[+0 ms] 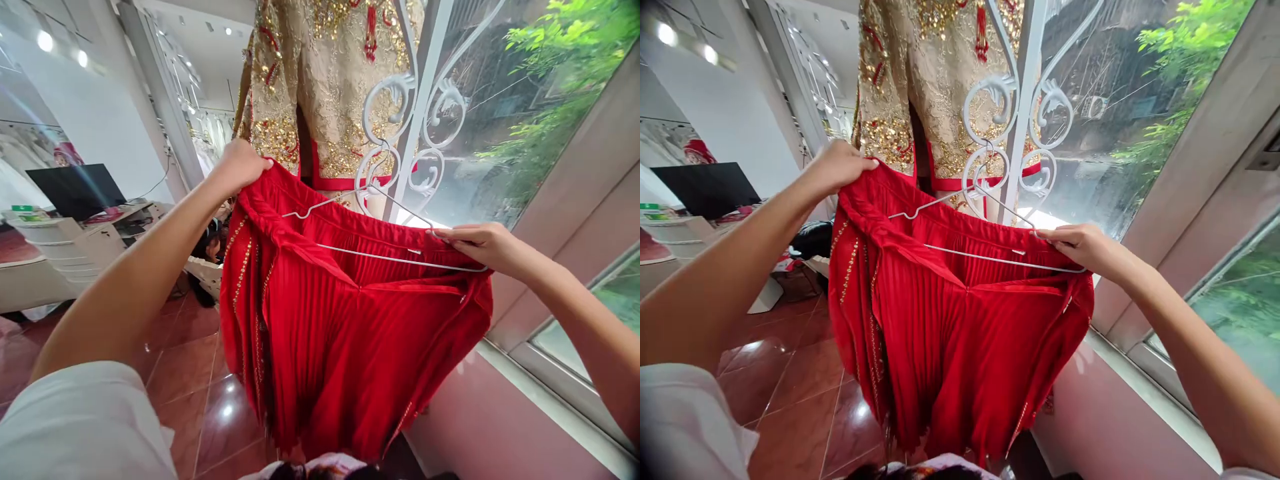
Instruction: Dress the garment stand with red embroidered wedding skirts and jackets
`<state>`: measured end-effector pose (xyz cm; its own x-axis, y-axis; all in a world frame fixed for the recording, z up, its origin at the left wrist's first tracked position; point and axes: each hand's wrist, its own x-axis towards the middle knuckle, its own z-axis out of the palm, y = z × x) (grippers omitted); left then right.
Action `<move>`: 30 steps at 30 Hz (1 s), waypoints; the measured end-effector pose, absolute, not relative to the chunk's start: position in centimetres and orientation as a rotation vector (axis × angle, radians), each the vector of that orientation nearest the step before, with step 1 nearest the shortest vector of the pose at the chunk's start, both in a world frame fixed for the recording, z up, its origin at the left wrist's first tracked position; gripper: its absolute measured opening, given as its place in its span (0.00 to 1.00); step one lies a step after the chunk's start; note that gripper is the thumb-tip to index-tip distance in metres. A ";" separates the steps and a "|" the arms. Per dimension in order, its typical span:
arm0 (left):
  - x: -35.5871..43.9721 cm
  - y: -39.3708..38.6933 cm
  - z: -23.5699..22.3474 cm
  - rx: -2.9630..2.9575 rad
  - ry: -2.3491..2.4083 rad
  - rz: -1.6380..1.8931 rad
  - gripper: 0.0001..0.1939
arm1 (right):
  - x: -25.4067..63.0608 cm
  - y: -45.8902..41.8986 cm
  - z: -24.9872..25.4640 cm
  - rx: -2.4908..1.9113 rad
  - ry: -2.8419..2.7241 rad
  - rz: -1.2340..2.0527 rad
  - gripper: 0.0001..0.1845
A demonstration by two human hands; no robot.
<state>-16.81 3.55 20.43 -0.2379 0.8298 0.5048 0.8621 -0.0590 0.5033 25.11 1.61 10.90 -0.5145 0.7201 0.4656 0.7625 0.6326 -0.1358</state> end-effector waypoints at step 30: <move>7.0 5.2 1.8 -2.433 -1.382 -0.767 0.20 | 27.4 5.4 18.8 -1.304 -1.696 -0.106 0.25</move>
<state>7.00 5.24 1.81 0.4152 0.7247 0.5500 0.8502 -0.5241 0.0488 27.37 5.42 18.78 0.0304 0.7011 0.7125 0.7846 0.4249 -0.4516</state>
